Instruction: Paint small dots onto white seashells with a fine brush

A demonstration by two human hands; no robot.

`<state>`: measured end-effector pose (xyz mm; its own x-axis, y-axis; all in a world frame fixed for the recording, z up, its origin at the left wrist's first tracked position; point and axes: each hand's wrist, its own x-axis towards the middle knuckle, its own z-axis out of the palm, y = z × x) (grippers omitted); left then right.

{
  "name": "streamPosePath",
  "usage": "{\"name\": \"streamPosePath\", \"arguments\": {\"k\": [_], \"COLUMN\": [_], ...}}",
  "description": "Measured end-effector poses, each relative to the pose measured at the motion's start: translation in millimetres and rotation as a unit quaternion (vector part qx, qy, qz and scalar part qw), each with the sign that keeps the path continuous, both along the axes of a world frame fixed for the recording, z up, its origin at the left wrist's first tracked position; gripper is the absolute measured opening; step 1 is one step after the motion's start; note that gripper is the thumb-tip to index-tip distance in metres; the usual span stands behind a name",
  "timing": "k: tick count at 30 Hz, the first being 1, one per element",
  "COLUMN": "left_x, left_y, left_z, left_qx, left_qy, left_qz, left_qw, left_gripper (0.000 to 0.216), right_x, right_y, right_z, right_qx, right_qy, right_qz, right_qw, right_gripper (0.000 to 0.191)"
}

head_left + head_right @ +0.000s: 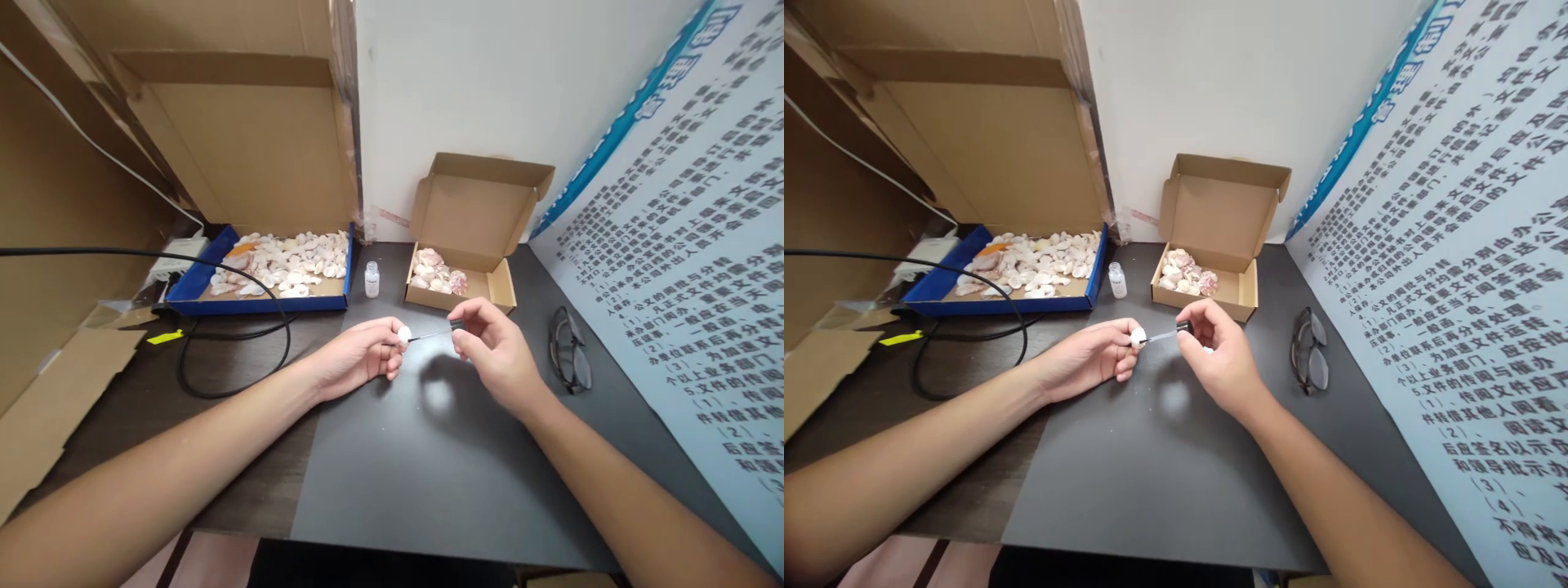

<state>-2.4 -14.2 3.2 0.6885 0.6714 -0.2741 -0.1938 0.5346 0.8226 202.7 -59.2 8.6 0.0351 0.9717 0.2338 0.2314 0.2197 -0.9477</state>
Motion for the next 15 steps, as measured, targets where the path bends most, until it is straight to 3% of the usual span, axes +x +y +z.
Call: {"name": "streamPosePath", "arguments": {"k": [8,12,15], "left_x": [0,0,-25], "left_y": [1,-8,-35], "left_z": [-0.2,21.6,40.3], "left_qx": [0.004,0.001,-0.002], "left_qy": [0.012,0.019,-0.002], "left_qz": [0.005,0.084,0.153], "left_qw": [1.000,0.996,0.988], "left_gripper": [0.002,0.006,0.014], "right_x": [0,3,4], "right_y": [1,2,4], "right_z": [3.6,2.4,1.7], "right_qx": [-0.003,-0.002,-0.010], "right_qy": [-0.011,-0.004,0.005], "right_qz": [-0.005,-0.013,-0.017], "right_qw": [1.000,1.000,1.000], "right_gripper": [0.014,0.012,0.013]}}
